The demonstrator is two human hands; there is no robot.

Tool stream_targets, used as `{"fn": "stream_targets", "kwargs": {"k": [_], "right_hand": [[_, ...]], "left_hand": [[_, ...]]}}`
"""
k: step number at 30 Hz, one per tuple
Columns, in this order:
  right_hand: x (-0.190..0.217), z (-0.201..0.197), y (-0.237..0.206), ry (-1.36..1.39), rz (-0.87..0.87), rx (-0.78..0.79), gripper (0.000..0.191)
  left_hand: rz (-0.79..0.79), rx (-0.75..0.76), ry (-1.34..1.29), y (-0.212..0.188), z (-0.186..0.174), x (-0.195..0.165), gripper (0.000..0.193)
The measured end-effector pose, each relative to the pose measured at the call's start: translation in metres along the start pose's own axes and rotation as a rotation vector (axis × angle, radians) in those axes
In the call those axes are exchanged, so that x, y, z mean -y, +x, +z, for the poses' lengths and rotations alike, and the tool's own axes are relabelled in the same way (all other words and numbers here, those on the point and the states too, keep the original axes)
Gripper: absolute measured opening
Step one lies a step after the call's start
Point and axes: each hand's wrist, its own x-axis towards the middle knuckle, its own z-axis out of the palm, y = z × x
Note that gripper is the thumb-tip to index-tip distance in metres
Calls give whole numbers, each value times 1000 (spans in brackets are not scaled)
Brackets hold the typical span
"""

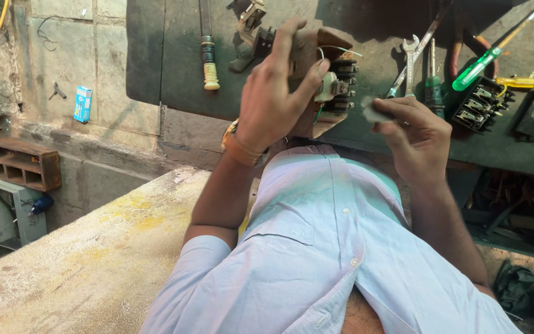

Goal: The person holds and manipulates a small electrical component with multiple terminals, rotating it to inspect different sides. They then use a wrench to tighten or adjust parts of the component while seated at a workbench.

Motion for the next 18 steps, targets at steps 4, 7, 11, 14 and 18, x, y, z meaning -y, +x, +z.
{"fn": "stream_targets", "kwargs": {"k": [4,7,11,14,18], "right_hand": [[-12,-9,-2,147,111,-56,16],[-16,-10,3,368,155,-64,22],[-16,0,23,534,200,-98,54],[-18,7,39,482,234,-126,36],[-29,14,51,375,278,-130,12]], "left_hand": [[3,23,8,14,12,-3,55],[124,14,-47,23,21,-4,45],[222,-4,-51,25,37,-9,42],[205,35,-36,29,43,-14,43],[170,69,-26,34,42,-20,47]]}}
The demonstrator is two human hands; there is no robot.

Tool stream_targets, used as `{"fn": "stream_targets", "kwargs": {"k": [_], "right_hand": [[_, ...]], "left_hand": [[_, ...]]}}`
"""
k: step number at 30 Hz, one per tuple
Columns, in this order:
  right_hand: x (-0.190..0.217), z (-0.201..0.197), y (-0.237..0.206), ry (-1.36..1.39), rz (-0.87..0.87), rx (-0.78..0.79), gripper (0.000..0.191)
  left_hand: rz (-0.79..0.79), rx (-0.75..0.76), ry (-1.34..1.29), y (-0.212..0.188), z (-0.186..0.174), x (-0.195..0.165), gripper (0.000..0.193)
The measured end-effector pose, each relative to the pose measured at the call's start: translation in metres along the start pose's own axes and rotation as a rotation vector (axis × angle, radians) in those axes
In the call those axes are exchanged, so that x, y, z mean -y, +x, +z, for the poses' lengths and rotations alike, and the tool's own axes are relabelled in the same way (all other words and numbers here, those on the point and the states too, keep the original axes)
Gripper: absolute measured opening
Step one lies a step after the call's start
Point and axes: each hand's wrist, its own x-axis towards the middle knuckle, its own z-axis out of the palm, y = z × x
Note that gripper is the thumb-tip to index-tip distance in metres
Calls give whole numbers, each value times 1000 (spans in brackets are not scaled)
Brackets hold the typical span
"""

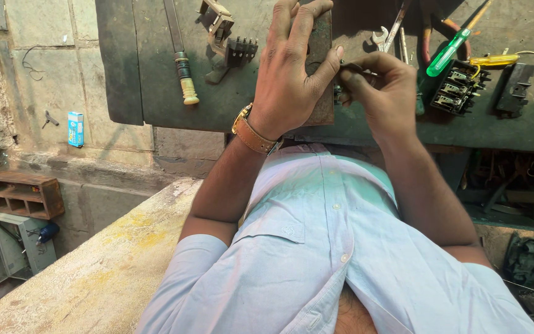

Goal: The person holds and manipulates a small electrical component with multiple terminals, rotating it to inspect different sides. They then use a wrench to tighten or adjust parts of the component while seated at a workbench.

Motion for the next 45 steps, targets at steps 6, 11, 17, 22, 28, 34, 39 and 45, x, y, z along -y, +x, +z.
{"fn": "stream_targets", "kwargs": {"k": [6,11,17,22,28,34,39,45], "right_hand": [[-19,3,7,-73,-84,-51,16],[-22,11,9,-493,-249,-104,28],[-14,31,0,-583,-396,-208,27],[-12,35,8,-502,-334,-170,22],[-19,28,7,-489,-439,-92,20],[-17,37,14,-555,-470,-186,16],[-21,43,3,-362,-448,-146,23],[-27,36,16,-391,-402,-166,18]], "left_hand": [[40,-31,22,0,-1,-1,50],[-4,-23,7,6,-3,-9,50],[-25,17,-20,14,-14,-24,48],[1,-13,-44,12,-9,-22,44],[61,-22,73,10,-7,-20,45],[7,2,113,9,-4,-22,45],[35,-16,112,9,-9,-21,44],[96,-13,428,-7,-2,-37,59]]}}
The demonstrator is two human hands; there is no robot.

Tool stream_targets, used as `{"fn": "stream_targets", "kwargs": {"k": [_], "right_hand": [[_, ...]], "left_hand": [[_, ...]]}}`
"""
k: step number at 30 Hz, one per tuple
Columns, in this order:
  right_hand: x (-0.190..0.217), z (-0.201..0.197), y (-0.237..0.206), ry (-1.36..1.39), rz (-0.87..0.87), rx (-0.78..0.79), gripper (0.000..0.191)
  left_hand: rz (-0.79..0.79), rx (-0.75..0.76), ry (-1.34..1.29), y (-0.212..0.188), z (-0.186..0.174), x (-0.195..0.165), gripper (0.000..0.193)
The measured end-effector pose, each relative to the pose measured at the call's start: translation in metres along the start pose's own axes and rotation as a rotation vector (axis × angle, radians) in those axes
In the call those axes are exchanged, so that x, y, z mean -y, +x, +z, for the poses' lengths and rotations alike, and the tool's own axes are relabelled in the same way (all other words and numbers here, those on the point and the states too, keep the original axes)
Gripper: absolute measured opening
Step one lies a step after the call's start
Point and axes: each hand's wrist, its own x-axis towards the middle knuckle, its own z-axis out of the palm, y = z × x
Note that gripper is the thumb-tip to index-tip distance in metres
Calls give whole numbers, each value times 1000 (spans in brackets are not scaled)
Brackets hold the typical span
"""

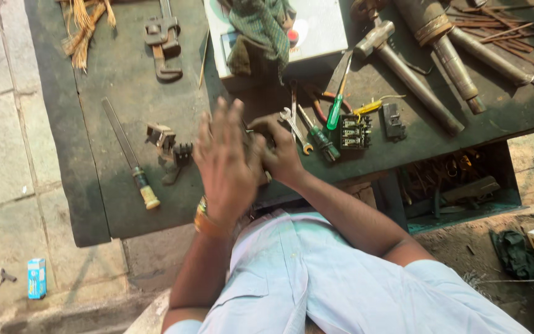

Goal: The person holds and manipulates a small electrical component with multiple terminals, rotating it to inspect different sides. They then use a wrench to tighten or adjust parts of the component while seated at a workbench.

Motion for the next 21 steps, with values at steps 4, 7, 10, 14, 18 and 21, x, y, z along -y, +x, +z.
{"fn": "stream_targets", "kwargs": {"k": [4,7,10,14,18,21], "right_hand": [[-5,-10,-7,8,2,9,16],[-10,-9,-4,27,-6,8,16],[-10,-5,-3,15,3,-14,17],[-4,-3,-12,9,-37,-81,18],[-5,-1,-13,101,2,-77,18],[-8,3,-13,96,72,-124,17]], "left_hand": [[32,-5,-28,0,6,-8,62],[-39,53,-161,4,7,-4,61],[-32,50,-180,5,6,0,60],[6,18,-291,5,4,1,56],[-8,13,-333,7,6,-1,52],[-35,15,-354,6,6,-1,48]]}}
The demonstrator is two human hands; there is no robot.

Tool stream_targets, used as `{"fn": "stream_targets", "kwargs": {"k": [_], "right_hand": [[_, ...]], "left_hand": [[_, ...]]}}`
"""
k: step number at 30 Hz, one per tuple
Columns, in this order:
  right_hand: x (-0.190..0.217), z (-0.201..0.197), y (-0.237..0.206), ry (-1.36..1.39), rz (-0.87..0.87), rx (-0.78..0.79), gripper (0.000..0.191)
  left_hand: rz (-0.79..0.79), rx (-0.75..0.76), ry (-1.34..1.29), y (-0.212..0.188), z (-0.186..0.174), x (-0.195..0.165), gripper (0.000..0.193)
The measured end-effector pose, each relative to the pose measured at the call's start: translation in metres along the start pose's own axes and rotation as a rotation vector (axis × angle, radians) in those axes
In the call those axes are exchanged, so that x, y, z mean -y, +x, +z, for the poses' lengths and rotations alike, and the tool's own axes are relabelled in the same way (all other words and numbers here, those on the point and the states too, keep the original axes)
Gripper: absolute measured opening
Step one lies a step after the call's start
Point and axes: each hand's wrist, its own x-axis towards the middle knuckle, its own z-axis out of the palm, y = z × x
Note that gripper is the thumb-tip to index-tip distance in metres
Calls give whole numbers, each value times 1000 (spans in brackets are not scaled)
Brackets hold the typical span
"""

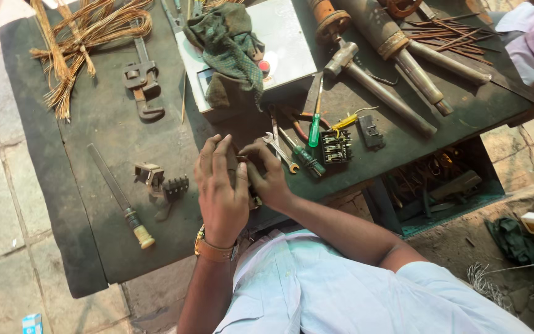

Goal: The person holds and manipulates a small electrical component with multiple terminals, rotating it to inspect different sides. They then use a wrench to tighten or adjust parts of the component while seated at a workbench.

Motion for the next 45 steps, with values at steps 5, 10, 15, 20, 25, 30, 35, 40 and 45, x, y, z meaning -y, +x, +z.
{"fn": "stream_targets", "kwargs": {"k": [5,10,15,20,25,30,35,40,45], "right_hand": [[-3,0,-3,28,-78,31,19],[-4,-2,0,-51,-44,-13,15],[-8,0,-3,-50,-66,27,23],[-16,3,9,104,87,47,27],[-11,-2,0,254,190,54,27],[-3,-11,8,336,179,65,21],[1,-38,17,301,238,64,30],[8,-62,11,202,276,118,20],[20,-48,13,192,148,225,13]], "left_hand": [[-1,-42,-34,0,0,0,47],[-37,-36,36,-1,1,-5,49],[-95,-71,109,-7,1,-9,48],[-108,-80,146,-10,4,-1,46],[-138,-60,159,-13,5,2,45],[-108,-74,174,-11,3,-1,42],[-76,-93,-3,-12,3,3,42],[-68,-136,-29,-19,7,13,39],[-55,-136,-22,-20,7,16,38]]}}
